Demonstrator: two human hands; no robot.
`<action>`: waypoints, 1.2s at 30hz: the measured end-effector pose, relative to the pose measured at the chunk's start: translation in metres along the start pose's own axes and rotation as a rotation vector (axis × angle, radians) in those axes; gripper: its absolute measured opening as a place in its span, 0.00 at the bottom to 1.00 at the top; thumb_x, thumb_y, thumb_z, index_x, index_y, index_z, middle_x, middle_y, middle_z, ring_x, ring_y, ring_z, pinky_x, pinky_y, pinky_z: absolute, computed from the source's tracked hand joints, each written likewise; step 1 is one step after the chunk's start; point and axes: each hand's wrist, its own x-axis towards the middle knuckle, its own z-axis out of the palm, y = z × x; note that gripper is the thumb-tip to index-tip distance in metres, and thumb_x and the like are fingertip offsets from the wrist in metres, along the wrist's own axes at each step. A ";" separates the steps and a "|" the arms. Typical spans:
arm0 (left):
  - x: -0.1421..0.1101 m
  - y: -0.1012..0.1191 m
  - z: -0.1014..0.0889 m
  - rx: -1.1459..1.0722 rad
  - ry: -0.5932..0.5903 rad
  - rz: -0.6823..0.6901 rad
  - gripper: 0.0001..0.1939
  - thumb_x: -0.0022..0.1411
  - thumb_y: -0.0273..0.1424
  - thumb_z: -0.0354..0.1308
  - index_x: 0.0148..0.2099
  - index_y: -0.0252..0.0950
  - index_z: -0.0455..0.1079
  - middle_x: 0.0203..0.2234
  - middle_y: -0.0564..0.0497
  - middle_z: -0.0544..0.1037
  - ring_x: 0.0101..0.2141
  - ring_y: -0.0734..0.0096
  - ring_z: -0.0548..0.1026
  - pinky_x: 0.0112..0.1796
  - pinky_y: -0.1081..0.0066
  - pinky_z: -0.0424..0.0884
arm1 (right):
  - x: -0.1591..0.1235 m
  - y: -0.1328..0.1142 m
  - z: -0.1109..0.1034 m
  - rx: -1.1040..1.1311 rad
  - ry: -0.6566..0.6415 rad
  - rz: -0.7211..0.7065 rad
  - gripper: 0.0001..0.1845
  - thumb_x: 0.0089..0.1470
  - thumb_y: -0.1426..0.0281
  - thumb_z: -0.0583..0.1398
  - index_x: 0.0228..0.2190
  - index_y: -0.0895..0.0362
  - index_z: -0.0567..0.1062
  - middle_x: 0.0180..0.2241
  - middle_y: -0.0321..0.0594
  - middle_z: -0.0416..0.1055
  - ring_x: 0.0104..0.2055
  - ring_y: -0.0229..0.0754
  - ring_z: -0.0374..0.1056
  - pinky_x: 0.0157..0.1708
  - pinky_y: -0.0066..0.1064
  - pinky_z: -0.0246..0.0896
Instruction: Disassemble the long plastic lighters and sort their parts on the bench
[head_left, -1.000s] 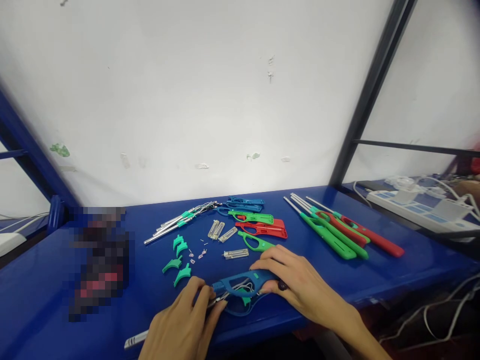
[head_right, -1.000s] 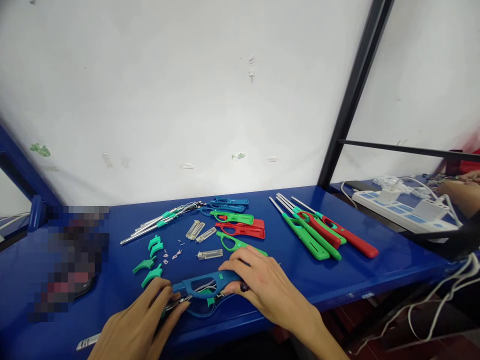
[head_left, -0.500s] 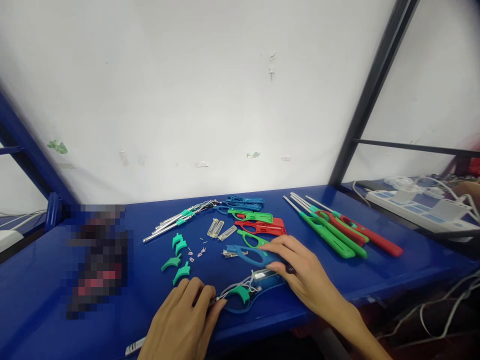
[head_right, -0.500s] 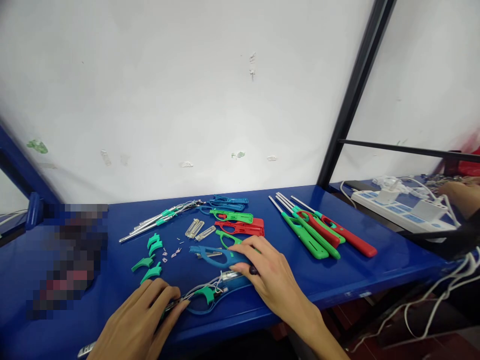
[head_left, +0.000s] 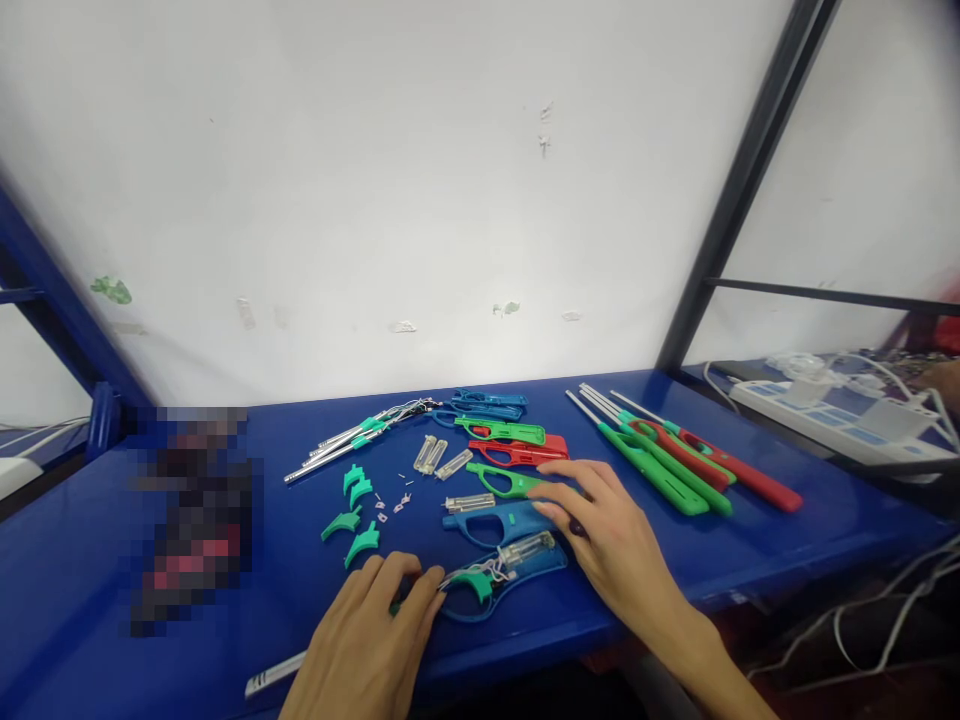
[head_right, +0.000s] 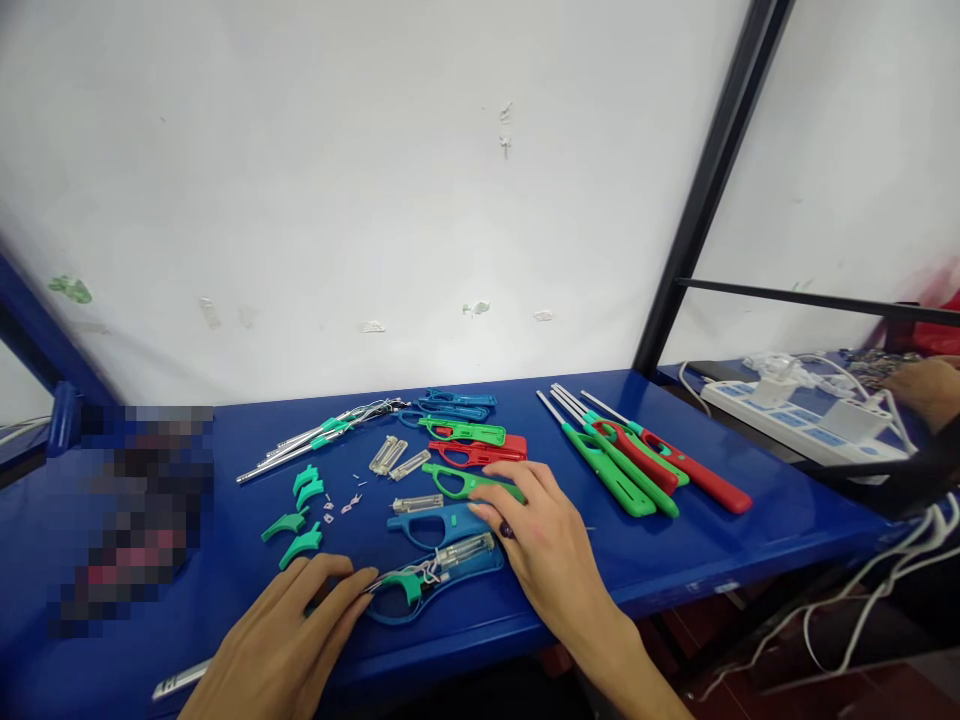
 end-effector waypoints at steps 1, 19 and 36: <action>0.000 0.000 -0.001 -0.008 -0.004 0.003 0.24 0.80 0.26 0.38 0.55 0.41 0.77 0.43 0.53 0.83 0.41 0.67 0.82 0.43 0.69 0.80 | -0.001 -0.001 -0.001 0.032 0.006 -0.017 0.12 0.75 0.69 0.55 0.44 0.51 0.80 0.46 0.43 0.78 0.48 0.47 0.74 0.45 0.36 0.71; -0.006 -0.003 0.002 -0.067 0.006 -0.026 0.22 0.78 0.24 0.41 0.58 0.43 0.75 0.45 0.51 0.81 0.42 0.67 0.80 0.43 0.71 0.78 | 0.001 -0.008 -0.009 0.253 -0.371 0.031 0.10 0.74 0.66 0.59 0.41 0.50 0.80 0.45 0.38 0.74 0.39 0.41 0.74 0.39 0.32 0.66; 0.004 0.005 -0.002 -0.192 0.109 -0.085 0.20 0.82 0.29 0.40 0.48 0.42 0.75 0.39 0.54 0.81 0.37 0.71 0.79 0.39 0.72 0.75 | 0.003 -0.007 -0.011 0.328 -0.387 0.085 0.04 0.73 0.62 0.60 0.44 0.49 0.73 0.43 0.35 0.79 0.45 0.44 0.76 0.45 0.33 0.66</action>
